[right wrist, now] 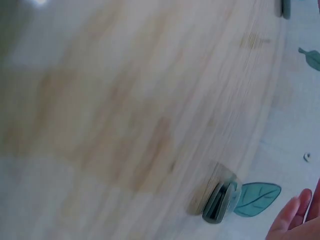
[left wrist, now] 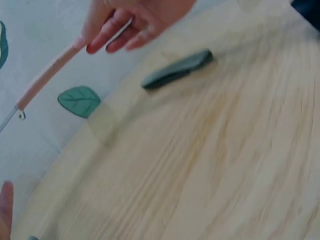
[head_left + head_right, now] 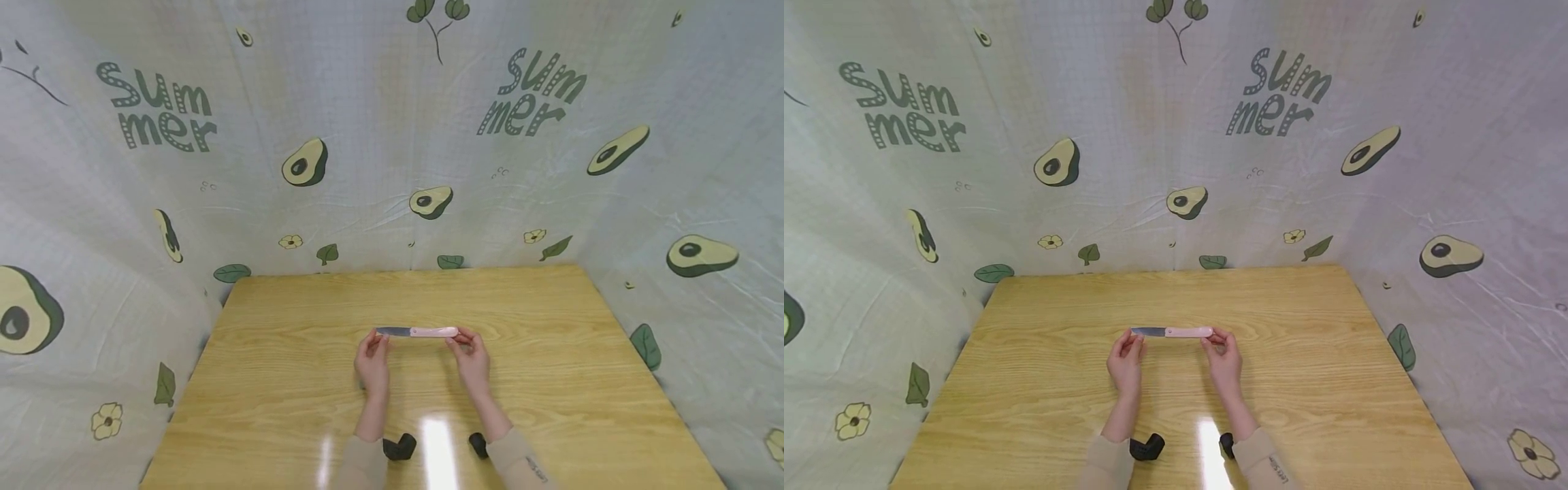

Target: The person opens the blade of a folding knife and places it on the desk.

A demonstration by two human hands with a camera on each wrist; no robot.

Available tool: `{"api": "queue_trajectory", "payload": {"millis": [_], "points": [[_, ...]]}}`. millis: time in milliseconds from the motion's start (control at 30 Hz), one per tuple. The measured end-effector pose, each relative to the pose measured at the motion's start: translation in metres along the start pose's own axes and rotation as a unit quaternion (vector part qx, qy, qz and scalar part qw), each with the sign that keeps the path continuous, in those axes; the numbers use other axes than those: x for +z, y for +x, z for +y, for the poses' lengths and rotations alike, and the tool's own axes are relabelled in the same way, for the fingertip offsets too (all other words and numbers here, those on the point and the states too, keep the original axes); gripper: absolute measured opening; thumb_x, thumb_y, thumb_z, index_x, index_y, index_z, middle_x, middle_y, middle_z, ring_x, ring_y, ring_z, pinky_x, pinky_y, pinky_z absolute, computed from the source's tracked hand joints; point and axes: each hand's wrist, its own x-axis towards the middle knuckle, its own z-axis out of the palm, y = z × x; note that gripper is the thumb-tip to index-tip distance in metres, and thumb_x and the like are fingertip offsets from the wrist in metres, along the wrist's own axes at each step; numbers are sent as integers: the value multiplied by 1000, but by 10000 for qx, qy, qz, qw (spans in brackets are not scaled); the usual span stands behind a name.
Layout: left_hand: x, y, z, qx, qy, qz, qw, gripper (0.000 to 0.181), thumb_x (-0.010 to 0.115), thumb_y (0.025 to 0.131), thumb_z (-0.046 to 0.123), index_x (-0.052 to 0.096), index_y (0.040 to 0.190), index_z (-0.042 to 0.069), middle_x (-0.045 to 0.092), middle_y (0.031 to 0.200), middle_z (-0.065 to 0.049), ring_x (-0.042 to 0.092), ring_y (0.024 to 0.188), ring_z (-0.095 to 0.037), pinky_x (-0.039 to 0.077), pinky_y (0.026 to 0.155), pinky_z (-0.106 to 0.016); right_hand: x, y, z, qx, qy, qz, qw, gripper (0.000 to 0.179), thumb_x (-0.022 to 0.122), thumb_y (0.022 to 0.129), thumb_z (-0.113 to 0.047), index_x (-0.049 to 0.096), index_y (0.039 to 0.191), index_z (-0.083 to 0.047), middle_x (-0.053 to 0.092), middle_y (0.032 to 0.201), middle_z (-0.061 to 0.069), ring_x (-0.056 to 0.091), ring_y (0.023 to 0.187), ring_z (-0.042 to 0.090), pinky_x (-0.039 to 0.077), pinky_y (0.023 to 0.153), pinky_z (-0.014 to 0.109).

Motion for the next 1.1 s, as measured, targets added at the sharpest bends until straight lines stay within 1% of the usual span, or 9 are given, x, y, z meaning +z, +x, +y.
{"api": "queue_trajectory", "payload": {"millis": [67, 167, 300, 400, 500, 633, 733, 933, 1100], "points": [[-3, 4, -2, 231, 586, -53, 9980, 31, 73, 87, 3, 64, 113, -11, 63, 96, -15, 59, 84, -11, 56, 74, -18, -2, 6, 10, -4, -124, -39, 9999, 33, 73, 87, -6, 61, 115, 4, 67, 98, 15, 54, 80, -2, 45, 68, 14], [-10, 9, -9, 551, 1310, -211, 9896, 32, 77, 85, 15, 69, 110, -2, 63, 99, -11, 57, 90, -15, 50, 75, -15, -5, 11, 12, -31, -337, -90, 9994, 31, 75, 85, -6, 63, 112, 4, 68, 98, 18, 54, 83, 0, 44, 74, 16], [-18, 15, -13, 748, 2025, -524, 9750, 36, 78, 83, 26, 70, 111, 4, 62, 100, -5, 57, 97, -22, 49, 80, -24, -8, 17, 14, 65, -618, -227, 9978, 31, 77, 83, -7, 65, 110, 1, 70, 97, 14, 55, 86, 7, 44, 77, 19], [-22, 19, -14, 878, 2475, -616, 9629, 36, 78, 82, 28, 71, 109, 7, 63, 100, -3, 58, 98, -24, 51, 83, -34, -9, 20, 15, 182, -923, -381, 9948, 32, 78, 83, -10, 66, 111, 0, 71, 98, 12, 57, 90, 14, 44, 81, 24], [-24, 24, -16, 982, 2752, -644, 9542, 33, 80, 81, 26, 72, 105, 6, 63, 100, -4, 58, 99, -26, 50, 87, -41, -11, 22, 15, 206, -1262, -514, 9905, 34, 79, 83, -14, 65, 111, -1, 69, 101, 13, 54, 96, 24, 36, 91, 35], [-26, 30, -19, 1106, 3029, -675, 9442, 31, 83, 77, 21, 72, 101, 4, 62, 102, -7, 55, 102, -29, 47, 90, -45, -12, 25, 16, 134, -1838, -679, 9805, 36, 79, 82, -19, 66, 111, -1, 64, 112, 20, 48, 103, 36, 25, 94, 52], [-27, 34, -21, 1197, 3295, -727, 9337, 32, 84, 76, 22, 72, 101, 4, 62, 105, -9, 53, 105, -31, 45, 91, -49, -12, 27, 16, 167, -2183, -790, 9725, 39, 79, 82, -23, 66, 112, -1, 59, 121, 25, 43, 110, 41, 24, 95, 59], [-30, 38, -22, 1163, 3671, -983, 9176, 34, 84, 76, 26, 73, 103, 6, 60, 107, -9, 48, 108, -33, 36, 96, -55, -10, 31, 16, 369, -2505, -859, 9636, 39, 77, 84, -25, 66, 113, -2, 55, 126, 25, 38, 116, 44, 24, 97, 62], [-32, 40, -26, 1186, 4005, -1101, 9019, 39, 84, 76, 32, 73, 103, 7, 58, 106, -7, 44, 106, -29, 32, 96, -54, -8, 34, 17, 413, -2724, -891, 9572, 37, 76, 85, -26, 67, 113, -4, 56, 123, 22, 38, 115, 43, 25, 95, 62]]}}
